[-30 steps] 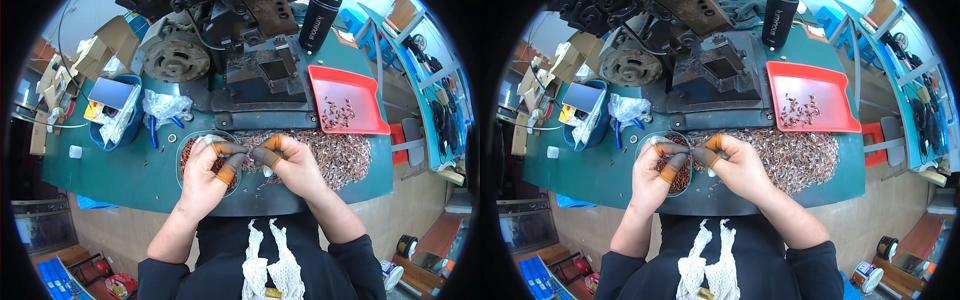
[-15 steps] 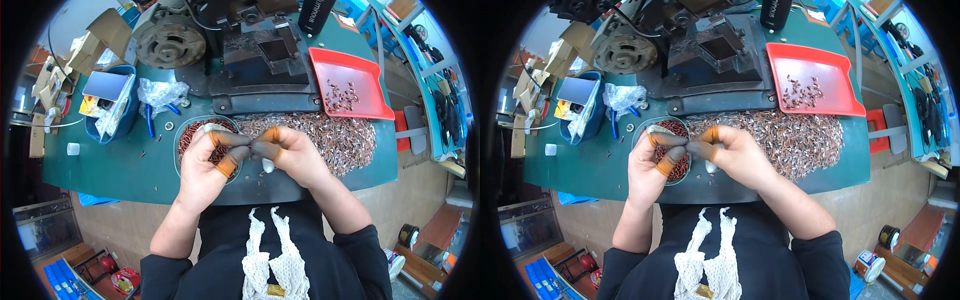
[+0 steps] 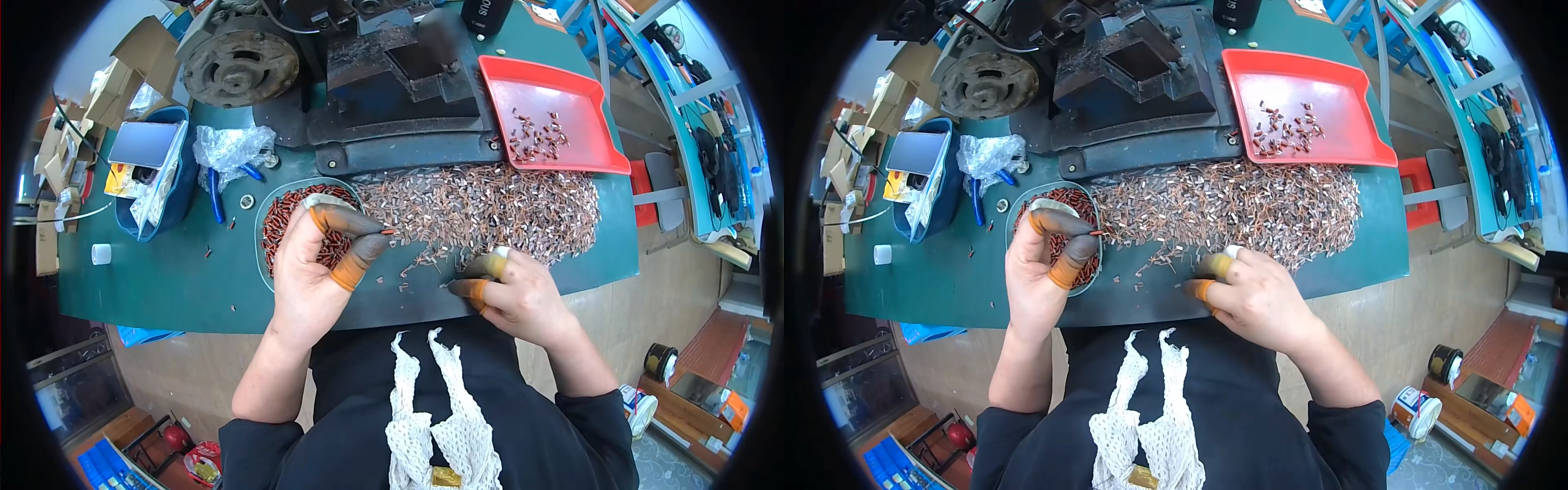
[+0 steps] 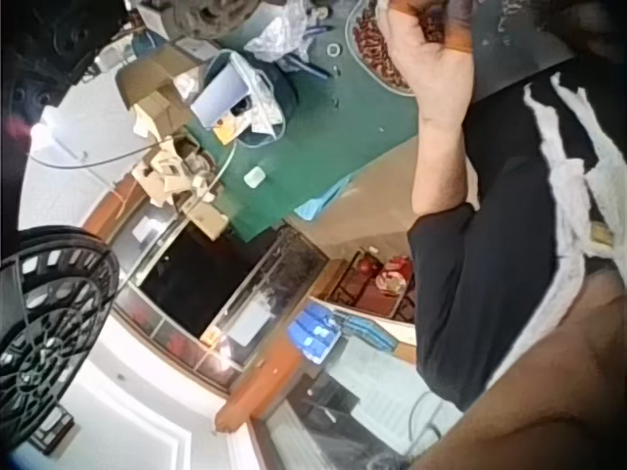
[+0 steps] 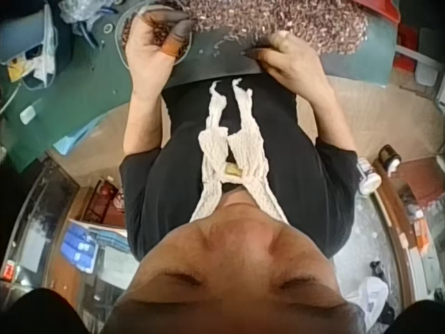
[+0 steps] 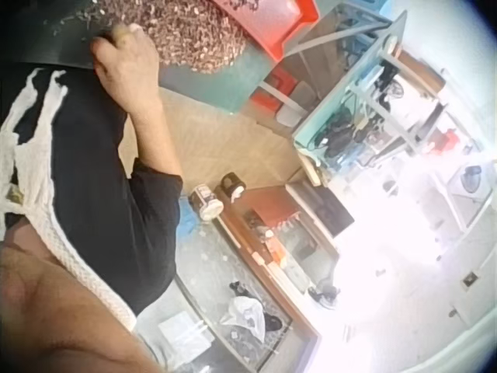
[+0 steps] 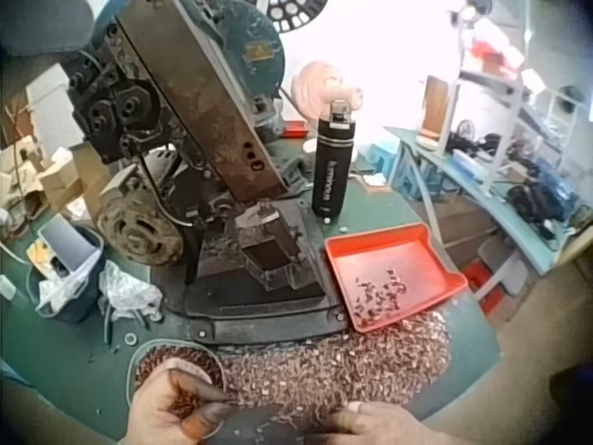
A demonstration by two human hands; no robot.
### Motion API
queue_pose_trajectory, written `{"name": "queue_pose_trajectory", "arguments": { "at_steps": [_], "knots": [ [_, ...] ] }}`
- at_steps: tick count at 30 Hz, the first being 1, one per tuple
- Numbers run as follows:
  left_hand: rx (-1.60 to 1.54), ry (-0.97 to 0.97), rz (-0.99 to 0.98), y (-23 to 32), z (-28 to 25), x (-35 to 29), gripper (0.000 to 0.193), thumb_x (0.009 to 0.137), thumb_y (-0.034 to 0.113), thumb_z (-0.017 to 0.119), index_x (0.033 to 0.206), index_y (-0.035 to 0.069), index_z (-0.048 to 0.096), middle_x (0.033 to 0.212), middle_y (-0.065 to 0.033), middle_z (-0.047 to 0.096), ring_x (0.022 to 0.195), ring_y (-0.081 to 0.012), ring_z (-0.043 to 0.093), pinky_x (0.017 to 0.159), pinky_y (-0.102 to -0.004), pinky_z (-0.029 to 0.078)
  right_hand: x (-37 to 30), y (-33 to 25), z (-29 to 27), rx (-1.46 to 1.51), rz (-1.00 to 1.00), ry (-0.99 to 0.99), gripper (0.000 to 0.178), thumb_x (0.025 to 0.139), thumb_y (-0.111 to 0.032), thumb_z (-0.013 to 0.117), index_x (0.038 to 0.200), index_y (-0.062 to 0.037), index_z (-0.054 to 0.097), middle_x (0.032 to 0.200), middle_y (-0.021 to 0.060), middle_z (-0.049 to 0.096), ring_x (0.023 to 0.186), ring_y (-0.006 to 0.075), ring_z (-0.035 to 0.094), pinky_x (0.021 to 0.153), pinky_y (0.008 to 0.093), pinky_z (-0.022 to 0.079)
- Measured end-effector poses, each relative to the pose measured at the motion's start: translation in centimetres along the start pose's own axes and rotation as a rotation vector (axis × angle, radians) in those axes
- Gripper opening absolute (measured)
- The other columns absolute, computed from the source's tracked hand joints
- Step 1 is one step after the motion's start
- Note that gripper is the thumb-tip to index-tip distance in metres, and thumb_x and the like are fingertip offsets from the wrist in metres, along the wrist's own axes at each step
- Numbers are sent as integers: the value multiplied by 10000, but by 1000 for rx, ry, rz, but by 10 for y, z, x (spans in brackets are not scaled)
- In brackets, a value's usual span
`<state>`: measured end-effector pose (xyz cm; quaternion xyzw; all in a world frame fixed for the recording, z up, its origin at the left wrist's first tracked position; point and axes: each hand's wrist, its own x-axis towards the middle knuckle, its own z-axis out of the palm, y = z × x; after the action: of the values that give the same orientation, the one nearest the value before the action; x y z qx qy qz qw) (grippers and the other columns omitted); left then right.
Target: The person repeatedly picks up wire segments and metal terminals, fits them together by hand, and feeds them into a crimping machine.
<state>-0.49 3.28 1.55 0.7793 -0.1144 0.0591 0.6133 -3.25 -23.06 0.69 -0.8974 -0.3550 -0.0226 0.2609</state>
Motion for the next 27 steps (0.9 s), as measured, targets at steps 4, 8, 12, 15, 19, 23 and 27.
{"name": "queue_pose_trajectory", "arguments": {
  "at_steps": [4, 8, 12, 15, 19, 23, 27],
  "knots": [
    [-30, 15, -34, -3, 2, -1, 169, 792, 50, 768, 885, 40, 627, 888, -46, 610, 839, -177, 582, 786, -294, 461, -10, -9, 8, 27, 54, 92, 303, 680, -145, 788, 977, -146, 729, 896, 19, 621, 749, 218, 575, 625, 342, 472],
    [-21, 8, -8, -1, 4, 1, 163, 795, 48, 764, 883, 39, 626, 885, -47, 609, 833, -176, 579, 783, -292, 458, -6, -19, 10, -62, 62, -5, 346, 691, -200, 791, 1025, -154, 718, 902, 14, 602, 751, 218, 565, 628, 340, 475],
    [-4, 18, 2, -1, 5, 5, 161, 791, 41, 764, 884, 42, 633, 878, -50, 610, 824, -178, 576, 776, -292, 459, -17, -9, 12, -40, -62, -15, 243, 723, -210, 762, 938, -119, 693, 901, 16, 591, 750, 203, 547, 621, 339, 475],
    [48, 21, 44, 0, 6, 13, 155, 785, 40, 767, 878, 48, 643, 865, -47, 614, 820, -182, 576, 770, -296, 463, -10, -8, 8, 230, -75, 34, 147, 730, -106, 759, 866, -106, 703, 851, 15, 654, 649, 162, 595, 560, 286, 482],
    [207, 36, 154, 4, 7, 32, 169, 752, 46, 779, 874, 52, 662, 856, -60, 628, 823, -222, 590, 773, -323, 461, 33, -6, -14, 666, 469, 236, 68, 816, -2, 696, 828, -22, 632, 854, 75, 700, 707, 122, 661, 642, 241, 536],
    [401, 119, 438, 8, 10, 73, 193, 712, 42, 778, 869, 70, 669, 872, -73, 625, 849, -266, 589, 774, -355, 443, 113, 20, -32, 1045, 595, 605, 129, 873, -70, 685, 972, -7, 632, 790, 53, 666, 575, 61, 554, 500, 178, 413],
    [641, 303, 771, 9, 20, 112, 249, 700, 72, 776, 895, 104, 625, 922, -50, 606, 892, -277, 564, 787, -404, 409, 160, 37, -37, 1154, 437, 796, 139, 871, -76, 699, 995, -25, 667, 786, 18, 661, 534, 27, 483, 477, 157, 345]
  ]
}}
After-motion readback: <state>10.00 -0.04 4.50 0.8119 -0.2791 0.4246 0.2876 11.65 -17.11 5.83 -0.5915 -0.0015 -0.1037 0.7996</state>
